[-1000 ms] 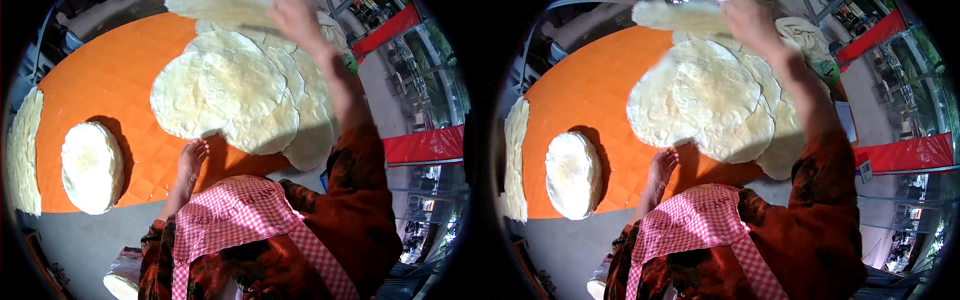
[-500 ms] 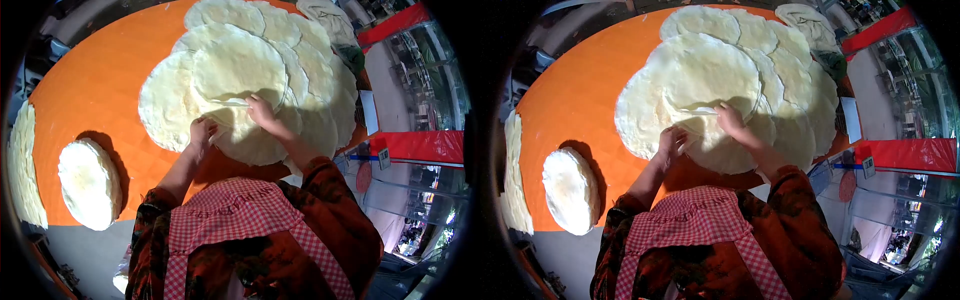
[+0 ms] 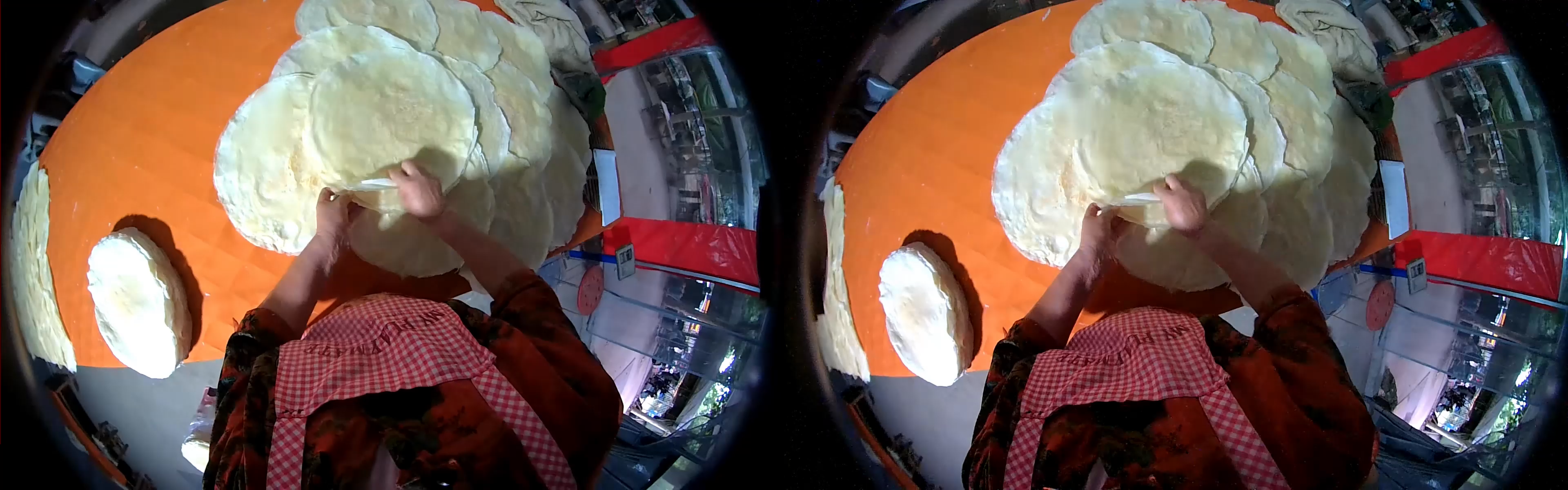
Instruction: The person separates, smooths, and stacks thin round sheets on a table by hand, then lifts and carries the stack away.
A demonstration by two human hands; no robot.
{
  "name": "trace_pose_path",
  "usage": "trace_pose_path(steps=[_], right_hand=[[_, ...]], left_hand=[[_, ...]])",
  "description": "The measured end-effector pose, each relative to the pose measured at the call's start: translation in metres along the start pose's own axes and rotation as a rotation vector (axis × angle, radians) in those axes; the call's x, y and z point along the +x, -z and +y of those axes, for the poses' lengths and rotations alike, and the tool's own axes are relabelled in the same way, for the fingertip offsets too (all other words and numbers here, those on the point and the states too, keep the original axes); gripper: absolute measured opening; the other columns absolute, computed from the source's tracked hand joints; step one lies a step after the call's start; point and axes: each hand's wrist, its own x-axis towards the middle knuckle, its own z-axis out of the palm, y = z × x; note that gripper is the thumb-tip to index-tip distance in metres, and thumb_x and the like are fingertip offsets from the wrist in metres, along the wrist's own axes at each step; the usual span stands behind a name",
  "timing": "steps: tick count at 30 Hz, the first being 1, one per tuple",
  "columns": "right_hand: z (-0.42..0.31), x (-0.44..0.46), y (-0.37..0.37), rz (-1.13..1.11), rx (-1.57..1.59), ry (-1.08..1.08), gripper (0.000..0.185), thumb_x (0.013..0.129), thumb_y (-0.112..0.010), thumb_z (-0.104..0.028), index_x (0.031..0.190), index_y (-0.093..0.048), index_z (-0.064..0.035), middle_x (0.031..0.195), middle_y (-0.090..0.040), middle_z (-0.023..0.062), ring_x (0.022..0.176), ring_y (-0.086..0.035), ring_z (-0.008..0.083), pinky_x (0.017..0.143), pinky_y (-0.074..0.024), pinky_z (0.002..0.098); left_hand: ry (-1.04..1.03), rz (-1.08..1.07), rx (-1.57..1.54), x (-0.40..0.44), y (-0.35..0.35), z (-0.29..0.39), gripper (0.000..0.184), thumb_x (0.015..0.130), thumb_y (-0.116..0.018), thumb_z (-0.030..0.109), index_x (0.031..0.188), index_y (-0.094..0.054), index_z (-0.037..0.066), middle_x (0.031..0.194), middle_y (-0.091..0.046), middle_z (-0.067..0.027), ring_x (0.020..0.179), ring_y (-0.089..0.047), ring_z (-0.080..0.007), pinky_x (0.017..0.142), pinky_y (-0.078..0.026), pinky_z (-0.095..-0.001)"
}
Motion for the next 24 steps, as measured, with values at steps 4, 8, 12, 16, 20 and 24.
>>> trace_pose_path(steps=[4,8,12,16,20,24], right_hand=[[-0.005,-0.001,-0.002,-0.077,0.046,-0.104,0.020,0.081,-0.051,-0.012,0.100,-0.056,-0.0102,0.100,-0.053,0.0103,0.094,-0.056,0.0304,0.074,-0.0478,0.0449],[0.001,-0.005,-0.009,0.002,0.059,0.007,0.033,0.074,-0.059,-0.010,0.107,-0.057,-0.0031,0.111,-0.052,0.0155,0.103,-0.052,0.0336,0.086,-0.0441,0.0435],[-0.002,-0.016,-0.001,0.080,0.118,0.121,0.045,0.072,-0.065,-0.022,0.110,-0.054,0.0006,0.118,-0.051,0.0172,0.107,-0.050,0.0351,0.093,-0.0411,0.0452],[-0.014,-0.017,0.003,0.098,0.111,0.047,0.054,0.071,-0.067,-0.027,0.113,-0.052,0.0038,0.118,-0.052,0.0199,0.106,-0.050,0.0371,0.094,-0.0403,0.0461],[-0.014,-0.015,-0.004,0.112,0.138,-0.022,0.050,0.071,-0.065,-0.021,0.114,-0.052,0.0024,0.115,-0.054,0.0199,0.105,-0.051,0.0376,0.092,-0.0416,0.0456],[-0.001,-0.013,-0.016,0.094,0.109,-0.122,0.037,0.072,-0.062,-0.013,0.107,-0.057,-0.0031,0.105,-0.059,0.0149,0.098,-0.055,0.0360,0.084,-0.0448,0.0430]], left_hand=[[0.027,-0.094,-0.132,-0.003,0.003,0.003,0.019,0.085,-0.052,-0.003,0.101,-0.048,0.006,0.088,-0.061,-0.0099,0.077,-0.062,-0.0219,0.069,-0.056,-0.0360],[0.059,-0.106,-0.161,0.007,0.003,-0.002,0.023,0.082,-0.055,-0.004,0.101,-0.047,0.007,0.086,-0.061,-0.0091,0.075,-0.062,-0.0224,0.066,-0.056,-0.0370],[0.084,-0.131,-0.148,0.015,0.005,-0.006,0.026,0.082,-0.058,-0.002,0.103,-0.047,0.009,0.088,-0.061,-0.0093,0.075,-0.062,-0.0233,0.065,-0.056,-0.0371],[0.053,-0.047,-0.063,0.005,-0.015,-0.001,0.030,0.083,-0.059,0.002,0.109,-0.046,0.009,0.093,-0.061,-0.0115,0.077,-0.063,-0.0251,0.060,-0.056,-0.0361],[0.058,0.005,0.053,0.000,-0.022,0.004,0.027,0.086,-0.058,0.008,0.111,-0.048,0.005,0.095,-0.061,-0.0137,0.079,-0.063,-0.0261,0.057,-0.056,-0.0354],[0.110,-0.140,0.157,0.017,0.000,-0.009,0.025,0.089,-0.058,0.015,0.104,-0.055,-0.003,0.095,-0.062,-0.0146,0.078,-0.063,-0.0265,0.057,-0.057,-0.0360]])
